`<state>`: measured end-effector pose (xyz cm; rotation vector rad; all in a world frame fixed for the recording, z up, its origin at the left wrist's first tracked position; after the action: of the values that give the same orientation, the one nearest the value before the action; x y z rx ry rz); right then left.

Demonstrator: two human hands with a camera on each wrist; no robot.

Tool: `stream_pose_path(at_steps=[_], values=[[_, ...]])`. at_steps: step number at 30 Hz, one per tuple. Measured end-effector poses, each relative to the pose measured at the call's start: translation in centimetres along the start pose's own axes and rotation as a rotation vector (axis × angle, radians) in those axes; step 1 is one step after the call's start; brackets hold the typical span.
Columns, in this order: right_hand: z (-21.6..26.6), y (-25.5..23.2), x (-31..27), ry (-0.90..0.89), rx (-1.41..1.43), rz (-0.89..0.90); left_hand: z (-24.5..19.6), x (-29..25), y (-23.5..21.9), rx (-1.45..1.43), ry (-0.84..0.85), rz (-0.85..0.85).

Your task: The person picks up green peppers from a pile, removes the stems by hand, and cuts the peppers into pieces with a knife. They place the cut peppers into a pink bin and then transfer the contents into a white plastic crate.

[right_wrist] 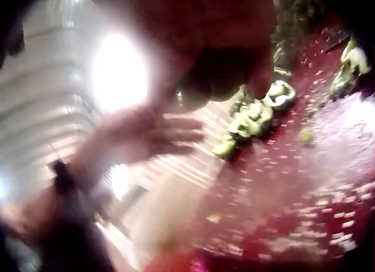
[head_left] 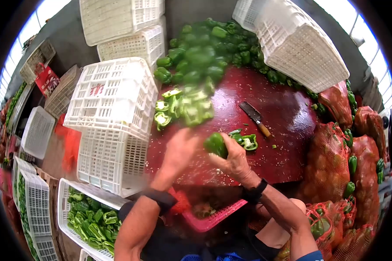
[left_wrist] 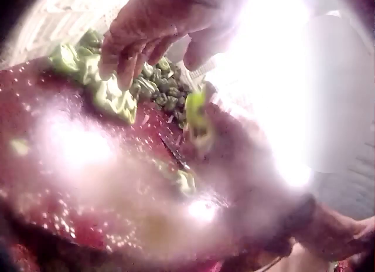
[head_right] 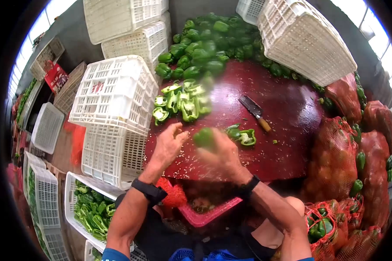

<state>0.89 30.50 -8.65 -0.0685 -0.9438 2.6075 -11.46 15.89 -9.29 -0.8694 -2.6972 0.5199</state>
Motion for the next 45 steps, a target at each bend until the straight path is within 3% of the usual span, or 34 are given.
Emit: stream_pose_path(at_steps=[2,4,5,6,7,8,9,10,12,14,16,20,22,24,26,27,28,31,32,34,36,38,40,42,43,45], values=[[-5.5,2.5,-1.4,-0.054,-0.571,0.036,0.4,0.5,-1.8,-0.022,-0.015,-0.021],[-9.7,3.5,-2.2,-0.138,-0.564,0.014,1.4,0.7,-2.6,0.101,0.083,-0.037],[-8.8,2.9,-1.9,0.005,-0.560,0.045,1.4,0.3,-2.9,0.137,0.088,0.000],[-9.1,3.1,-1.3,0.098,-0.340,0.047,1.3,-0.2,-3.2,0.173,0.093,0.038],[-8.1,3.4,-0.3,0.186,-0.203,0.130,2.8,-0.1,-2.5,0.129,0.207,0.278],[-8.3,4.0,0.6,0.073,-0.073,0.082,3.6,-0.9,-0.2,0.104,0.114,0.526],[-7.8,4.4,1.6,0.099,-0.038,0.081,4.5,-1.9,1.9,0.096,0.018,0.771],[-6.3,4.2,2.6,0.131,-0.017,0.068,1.1,-4.0,0.3,0.324,-0.010,0.920],[-1.8,4.2,3.8,0.318,0.202,0.119,3.9,-8.3,2.8,0.209,0.300,0.441],[5.7,5.2,4.5,0.283,0.283,0.209,7.1,-11.1,4.9,0.176,0.689,0.269],[12.7,6.8,5.1,0.165,0.242,0.303,6.4,-11.9,4.0,0.263,0.526,0.485],[23.8,14.4,4.1,-0.196,0.516,0.573,6.7,-11.7,2.0,0.248,0.446,0.529],[26.3,16.5,3.5,-0.318,0.438,0.552,6.8,-11.1,0.7,0.250,0.388,0.527],[27.4,15.2,3.4,-0.591,0.188,0.320,6.4,-10.1,-1.5,0.271,0.313,0.542],[24.9,11.9,4.3,-0.571,0.302,0.262,5.7,-8.9,-3.5,0.327,0.232,0.571],[23.0,9.8,5.2,-0.618,0.127,0.085,5.3,-8.5,-4.5,0.368,0.193,0.583],[19.7,8.1,6.5,-0.541,0.093,-0.046,4.9,-8.1,-5.3,0.401,0.160,0.595],[3.2,1.3,11.0,0.002,-0.036,-0.083,4.0,-7.6,-6.4,0.450,0.107,0.617],[-2.3,-1.4,11.4,-0.088,-0.351,-0.250,3.8,-7.2,-6.7,0.470,0.110,0.607],[-15.3,-5.3,10.3,-0.105,-0.661,-0.306,3.4,-7.3,-6.9,0.500,0.135,0.579],[-16.3,-7.1,6.4,0.066,-0.895,-0.433,3.2,-7.0,-6.0,0.485,0.104,0.630],[-17.5,-7.5,4.5,0.288,-0.807,-0.333,3.8,-6.8,-4.7,0.473,0.167,0.622],[-18.3,-7.1,3.1,0.546,-0.598,-0.215,3.9,-6.6,-3.3,0.493,0.253,0.630],[-17.1,-5.8,2.1,0.816,-0.272,-0.084,3.7,-6.1,-2.3,0.478,0.193,0.650],[-18.2,-5.0,2.1,0.739,-0.047,-0.126,3.7,-5.9,-2.1,0.476,0.159,0.659],[-20.4,-3.7,1.9,0.695,0.058,-0.076,4.6,-6.0,-1.3,0.411,0.328,0.526]])
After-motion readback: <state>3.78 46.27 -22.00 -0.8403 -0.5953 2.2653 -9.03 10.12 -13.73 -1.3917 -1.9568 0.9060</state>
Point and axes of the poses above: each hand's wrist, its own x-axis towards the middle knuckle, its own y-axis out of the palm, z = x × y, the point moved 4 cm from there along x, towards the middle knuckle, and after that the axes turned 8 degrees about y, right-handed, at the moved point
